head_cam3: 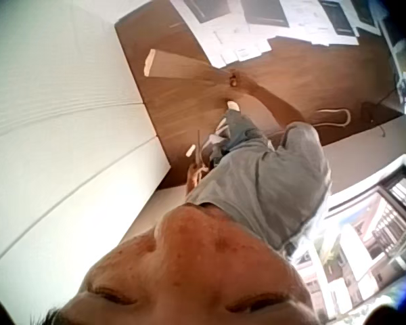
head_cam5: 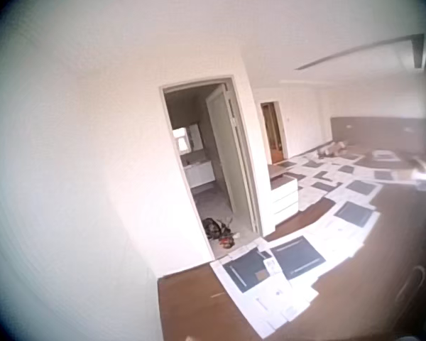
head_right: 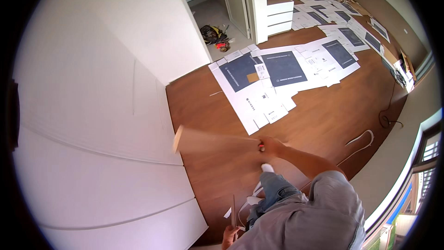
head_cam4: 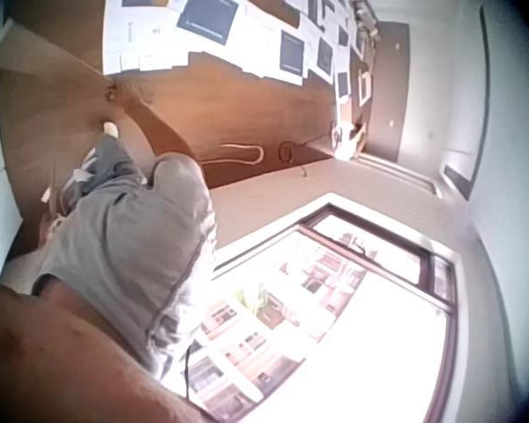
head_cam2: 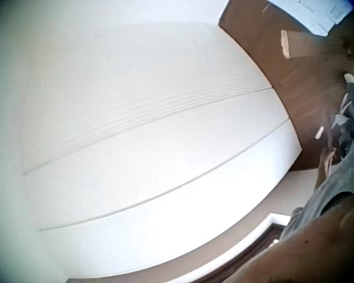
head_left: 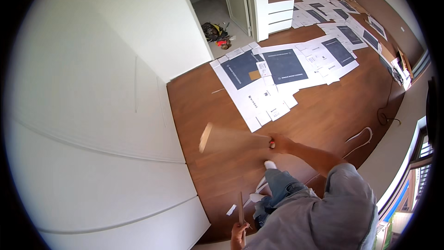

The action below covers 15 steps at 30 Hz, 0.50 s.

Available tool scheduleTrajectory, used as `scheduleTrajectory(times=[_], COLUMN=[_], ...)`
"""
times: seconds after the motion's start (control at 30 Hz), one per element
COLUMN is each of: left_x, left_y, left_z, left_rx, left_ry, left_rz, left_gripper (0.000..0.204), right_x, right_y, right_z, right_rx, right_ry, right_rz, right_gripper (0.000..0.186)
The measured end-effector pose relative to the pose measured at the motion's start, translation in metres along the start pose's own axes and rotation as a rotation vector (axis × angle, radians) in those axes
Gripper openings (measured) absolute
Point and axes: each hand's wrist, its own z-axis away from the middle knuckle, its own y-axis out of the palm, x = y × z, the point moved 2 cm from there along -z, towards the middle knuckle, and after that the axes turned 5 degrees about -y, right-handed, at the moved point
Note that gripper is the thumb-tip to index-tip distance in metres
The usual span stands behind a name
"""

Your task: The person fits wooden baseboard pieces against the wall, marks them with a pencil, and removes protective tape from the wall before pressing the boards into place.

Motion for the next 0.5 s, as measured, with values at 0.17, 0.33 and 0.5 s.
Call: scheduleTrajectory(times=[0.17,0.33,0.5], left_x=[-0.032,-0.076,-0.200], left_y=[0.045,0.124,0.280], left_z=[-0.042,-0.074,-0.110], left_rx=[-0.034,-0.015,-0.119], left_ry=[-0.011,-0.117,0.055], left_rz=[-0.128,-0.102,-0.433], left_gripper=[0.027,0.018,0.022], right_x=[-0.104,-0.207,-0.250], right_y=[-0.106,-0.176,-0.265], right_z=[0.067,0.122,0.165], right_rx=[-0.385,-0.590,-0.727], right_ry=[0.298,0.428,0.520], right_rz=[-0.013,-0.067,-0.004], right_gripper=[0.061,0.059,0.054])
